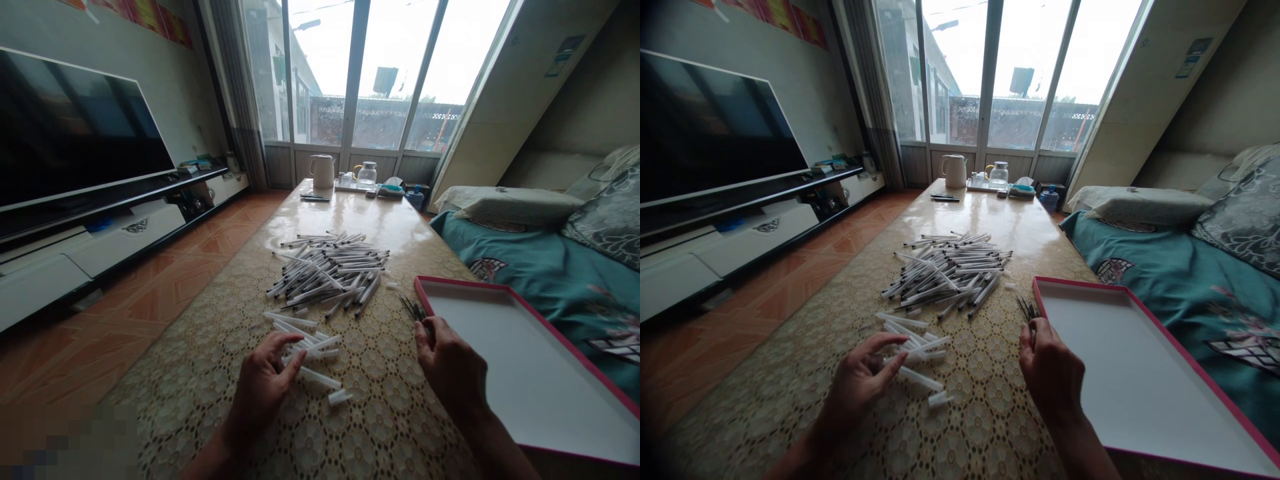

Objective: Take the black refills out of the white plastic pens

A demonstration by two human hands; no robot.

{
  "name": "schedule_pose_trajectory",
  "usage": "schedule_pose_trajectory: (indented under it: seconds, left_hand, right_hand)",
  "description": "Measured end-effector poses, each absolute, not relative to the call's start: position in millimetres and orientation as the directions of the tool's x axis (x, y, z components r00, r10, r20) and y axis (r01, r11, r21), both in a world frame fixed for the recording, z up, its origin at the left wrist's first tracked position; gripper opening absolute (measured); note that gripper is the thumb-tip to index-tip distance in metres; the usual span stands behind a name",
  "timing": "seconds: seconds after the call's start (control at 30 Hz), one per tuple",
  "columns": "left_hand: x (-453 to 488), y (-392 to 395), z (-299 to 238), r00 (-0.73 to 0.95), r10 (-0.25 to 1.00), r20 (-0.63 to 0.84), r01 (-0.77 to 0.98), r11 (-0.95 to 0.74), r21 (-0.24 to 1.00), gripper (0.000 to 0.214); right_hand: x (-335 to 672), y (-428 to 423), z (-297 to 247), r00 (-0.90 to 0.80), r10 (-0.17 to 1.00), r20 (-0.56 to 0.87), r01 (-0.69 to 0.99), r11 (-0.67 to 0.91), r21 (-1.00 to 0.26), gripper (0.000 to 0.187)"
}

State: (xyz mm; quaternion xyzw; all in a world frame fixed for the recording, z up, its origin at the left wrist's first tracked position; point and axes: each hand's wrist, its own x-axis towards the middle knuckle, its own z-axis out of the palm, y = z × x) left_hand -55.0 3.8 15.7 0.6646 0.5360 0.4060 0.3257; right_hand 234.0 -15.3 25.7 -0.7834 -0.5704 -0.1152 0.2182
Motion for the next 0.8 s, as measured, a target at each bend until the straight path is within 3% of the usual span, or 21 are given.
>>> schedule_pose_trajectory:
  seconds: [0.2, 0.37, 0.47, 0.6, 0.7, 0.8]
  left_hand:
    - [-60.9, 8.9, 15.1, 0.011, 0.911, 0.412, 0.603, -0.335, 0.724, 0.017]
    - [-54.7, 4.1, 17.5, 0.212, 0.845, 0.491, 0.703, -0.481, 0.524, 0.02]
    - [-46.9, -11.7, 19.3, 0.404, 0.817, 0.411, 0.75, -0.553, 0.363, 0.034]
    - [-37.1, -26.2, 21.8, 0.599, 0.744, 0.296, 0.701, -0.666, 0.256, 0.053]
    - [-34.4, -12.0, 22.6, 0.607, 0.756, 0.246, 0.718, -0.654, 0.239, 0.057]
    - [-36.8, 16.8, 20.0, 0.595, 0.774, 0.218, 0.744, -0.633, 0.214, 0.059]
  right_hand:
    - [193.5, -16.5, 22.5, 0.042, 0.96, 0.278, 0.884, 0.093, -0.458, 0.018]
    - [167.2, -12.1, 27.4, -0.147, 0.972, 0.186, 0.834, 0.222, -0.505, 0.011]
    - [158.0, 1.8, 29.9, -0.232, 0.959, 0.164, 0.853, 0.281, -0.439, 0.009]
    - [147.2, 30.0, 31.8, -0.374, 0.902, 0.216, 0.877, 0.419, -0.234, 0.024]
    - [141.3, 48.4, 29.2, -0.498, 0.832, 0.245, 0.842, 0.531, -0.095, 0.023]
    - [139.2, 58.4, 24.8, -0.525, 0.816, 0.241, 0.832, 0.552, -0.055, 0.017]
